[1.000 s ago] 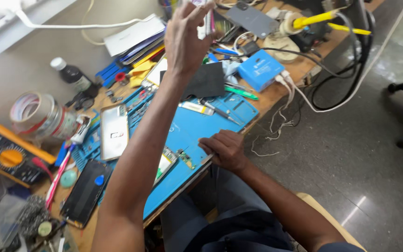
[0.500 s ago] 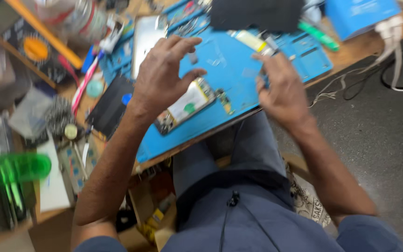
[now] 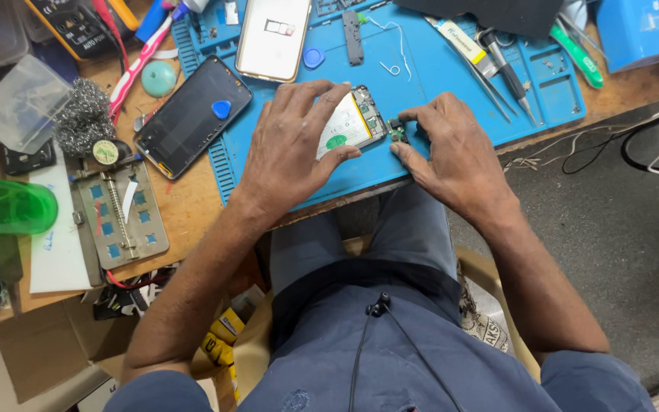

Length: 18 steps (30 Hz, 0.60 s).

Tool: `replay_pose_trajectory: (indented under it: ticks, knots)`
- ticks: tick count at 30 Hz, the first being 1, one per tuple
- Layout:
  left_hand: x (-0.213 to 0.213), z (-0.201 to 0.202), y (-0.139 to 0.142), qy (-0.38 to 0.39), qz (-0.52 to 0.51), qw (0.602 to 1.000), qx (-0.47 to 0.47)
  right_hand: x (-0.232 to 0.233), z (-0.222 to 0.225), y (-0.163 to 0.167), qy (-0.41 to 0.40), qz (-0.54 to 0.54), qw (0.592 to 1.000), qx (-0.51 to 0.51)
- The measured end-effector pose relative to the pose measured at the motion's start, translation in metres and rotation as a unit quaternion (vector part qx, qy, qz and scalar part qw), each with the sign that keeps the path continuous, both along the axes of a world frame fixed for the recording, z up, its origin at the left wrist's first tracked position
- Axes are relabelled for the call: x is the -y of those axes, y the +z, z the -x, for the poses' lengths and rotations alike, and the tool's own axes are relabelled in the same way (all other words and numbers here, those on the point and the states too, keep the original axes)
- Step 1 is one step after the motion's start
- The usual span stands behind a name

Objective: The person rummages through plastic storage boxes of spare phone parts on the workbench, then works on a disassembled smartphone, using tweezers to pry and adjust the battery and small internal components. They handle small parts and place screws into a small container.

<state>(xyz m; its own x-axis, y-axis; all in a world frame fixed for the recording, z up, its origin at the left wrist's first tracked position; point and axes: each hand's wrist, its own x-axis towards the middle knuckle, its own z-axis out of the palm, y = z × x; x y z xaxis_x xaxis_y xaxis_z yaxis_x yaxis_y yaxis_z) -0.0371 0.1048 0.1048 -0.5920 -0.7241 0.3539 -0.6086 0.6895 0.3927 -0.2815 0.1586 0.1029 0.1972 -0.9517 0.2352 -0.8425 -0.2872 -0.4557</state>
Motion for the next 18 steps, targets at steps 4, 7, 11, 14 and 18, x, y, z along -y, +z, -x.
replay_pose_trajectory:
  ticks: [4, 7, 11, 14, 18]
  knots:
    - [-0.007, 0.002, 0.006, -0.010, -0.027, 0.997, -0.067, 0.005, 0.001, -0.002, -0.074, -0.104, 0.983, 0.134]
    - [-0.007, 0.010, 0.011, -0.037, -0.052, 0.988, -0.143, 0.009, 0.008, -0.006, -0.106, -0.133, 0.922, 0.347]
    - [0.015, 0.037, 0.013, -0.069, -0.241, 0.934, -0.256, 0.016, 0.013, -0.014, -0.079, -0.079, 0.845, 0.524]
    - [0.039, 0.059, 0.006, -0.075, -0.297, 0.910, -0.280, 0.020, 0.012, -0.018, -0.055, -0.066, 0.851, 0.517]
    - [0.059, 0.071, -0.006, -0.096, -0.393, 0.846, -0.348, 0.023, 0.008, -0.019, -0.063, -0.048, 0.869, 0.489]
